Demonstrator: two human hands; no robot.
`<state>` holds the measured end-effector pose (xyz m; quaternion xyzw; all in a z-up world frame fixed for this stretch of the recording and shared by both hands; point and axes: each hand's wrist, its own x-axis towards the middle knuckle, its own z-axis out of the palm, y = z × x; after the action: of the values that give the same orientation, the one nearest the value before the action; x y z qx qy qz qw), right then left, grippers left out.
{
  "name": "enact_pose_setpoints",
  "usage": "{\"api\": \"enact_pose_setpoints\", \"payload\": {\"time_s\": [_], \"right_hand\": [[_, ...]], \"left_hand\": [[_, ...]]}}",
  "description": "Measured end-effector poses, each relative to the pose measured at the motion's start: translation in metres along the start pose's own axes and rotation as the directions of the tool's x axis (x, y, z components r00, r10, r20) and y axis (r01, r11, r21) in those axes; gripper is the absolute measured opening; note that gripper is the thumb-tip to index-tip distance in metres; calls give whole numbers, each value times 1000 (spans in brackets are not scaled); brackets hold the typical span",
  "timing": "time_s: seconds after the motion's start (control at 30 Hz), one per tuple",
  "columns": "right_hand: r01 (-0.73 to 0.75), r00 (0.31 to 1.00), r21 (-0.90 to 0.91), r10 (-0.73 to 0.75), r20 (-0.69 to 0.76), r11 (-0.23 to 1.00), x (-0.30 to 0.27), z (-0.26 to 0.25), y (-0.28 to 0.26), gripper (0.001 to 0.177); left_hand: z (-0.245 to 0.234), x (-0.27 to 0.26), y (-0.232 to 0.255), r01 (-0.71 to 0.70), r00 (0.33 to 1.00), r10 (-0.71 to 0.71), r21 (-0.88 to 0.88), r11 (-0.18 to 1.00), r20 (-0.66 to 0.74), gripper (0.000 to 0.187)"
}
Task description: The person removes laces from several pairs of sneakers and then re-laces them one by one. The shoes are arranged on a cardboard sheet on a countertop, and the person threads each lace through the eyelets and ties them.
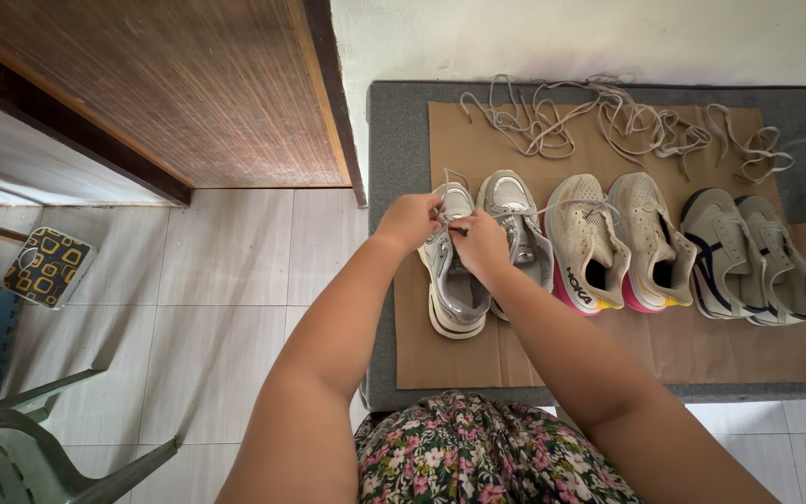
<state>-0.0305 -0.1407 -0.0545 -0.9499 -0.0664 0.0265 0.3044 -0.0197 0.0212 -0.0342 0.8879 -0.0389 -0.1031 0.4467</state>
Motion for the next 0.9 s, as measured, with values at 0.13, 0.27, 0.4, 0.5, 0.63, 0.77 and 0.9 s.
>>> {"api": "enact_pose_setpoints", "payload": {"time_s": [0.13, 0.27, 0.4, 0.5, 0.63, 0.77, 0.9], "right_hand": [[-20, 1000, 0, 20, -19, 1000, -2, 1, -3, 15], [-6, 999, 6, 7, -45, 1000, -2, 3, -4, 14], [20, 997, -67, -25, -73, 998, -3, 7, -1, 13], [36, 997, -107, -43, -63, 994, -1, 10, 2, 13], [24, 999, -197, -33, -40, 980, 2, 13, 2, 12], [30, 998, -267, -42, -39, 963, 1, 14, 1, 10], [58, 994, -247, -79, -78, 967, -2, 15, 2, 13]], "left_hand": [[10, -1, -7, 68, 997, -70, -54, 996, -25, 13], [17, 3, -16, 75, 993, -80, -63, 995, -83, 12], [19, 6, -22, 160, 986, -169, -273, 948, -9, 15], [19, 5, -24, 94, 994, -108, -274, 957, -34, 19], [19, 4, -23, 88, 995, -96, -287, 954, -14, 25], [21, 3, -23, 70, 996, -85, -321, 944, -32, 27], [23, 2, -25, 64, 996, -81, -348, 935, -33, 30]]}}
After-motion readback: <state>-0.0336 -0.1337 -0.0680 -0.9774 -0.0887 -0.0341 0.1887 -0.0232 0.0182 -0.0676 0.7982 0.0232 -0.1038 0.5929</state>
